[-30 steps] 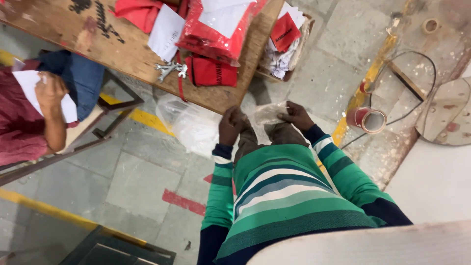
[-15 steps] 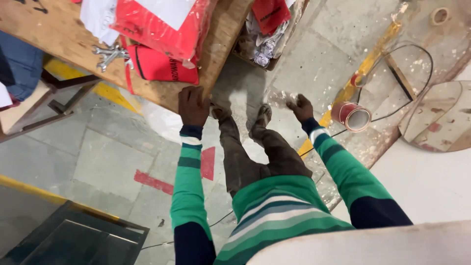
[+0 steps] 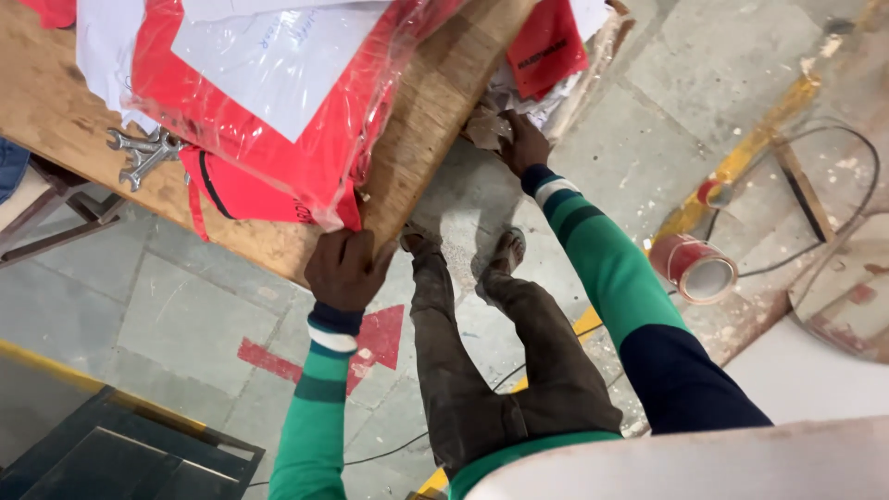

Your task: The person stands at a wooden workbench, opens a clear plastic bag and handles a red fabric pouch. They then pick up a folded white paper sheet, unfold and refold it, and place it into the red pouch, adjusting the pouch on the bench.

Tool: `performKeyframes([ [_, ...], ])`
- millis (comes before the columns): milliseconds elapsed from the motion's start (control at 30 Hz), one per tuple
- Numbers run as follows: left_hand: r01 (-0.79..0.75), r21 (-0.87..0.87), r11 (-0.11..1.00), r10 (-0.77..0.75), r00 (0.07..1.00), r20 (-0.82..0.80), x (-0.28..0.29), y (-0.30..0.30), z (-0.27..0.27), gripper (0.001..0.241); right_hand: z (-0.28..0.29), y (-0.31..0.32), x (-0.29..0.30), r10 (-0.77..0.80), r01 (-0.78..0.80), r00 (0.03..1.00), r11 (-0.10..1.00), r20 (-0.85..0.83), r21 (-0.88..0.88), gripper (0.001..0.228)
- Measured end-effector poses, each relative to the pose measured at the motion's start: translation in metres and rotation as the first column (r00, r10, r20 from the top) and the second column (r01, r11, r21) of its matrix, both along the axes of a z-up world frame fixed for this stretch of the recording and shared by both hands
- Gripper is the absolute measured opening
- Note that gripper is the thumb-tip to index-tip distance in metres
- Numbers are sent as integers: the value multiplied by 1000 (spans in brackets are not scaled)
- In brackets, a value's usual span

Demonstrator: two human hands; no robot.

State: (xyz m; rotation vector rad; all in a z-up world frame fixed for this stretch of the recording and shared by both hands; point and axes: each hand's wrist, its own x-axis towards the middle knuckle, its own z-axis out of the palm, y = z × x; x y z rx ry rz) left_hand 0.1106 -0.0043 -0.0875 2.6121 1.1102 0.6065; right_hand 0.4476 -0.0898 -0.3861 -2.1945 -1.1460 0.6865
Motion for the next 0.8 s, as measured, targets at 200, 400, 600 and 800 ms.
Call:
performKeyframes([
  [200, -20, -36, 999, 19, 1000, -25, -3, -3, 1, 36, -56, 27, -18, 228, -188, 965, 944, 127, -271, 37],
  [400, -4, -52, 999, 4, 1000, 9, 3, 2, 12, 35, -10, 8, 10, 141, -130, 972, 989, 186, -70, 37],
  [600, -42, -60, 997, 35, 994, -102, -7, -5, 0, 34, -12, -49, 45, 143, -136, 937, 990, 319, -45, 32],
  [800, -10, -73, 997, 10, 1000, 4, 2, 3, 14, 34, 6, -55, 40, 66, -73, 935, 997, 349, 5, 33],
])
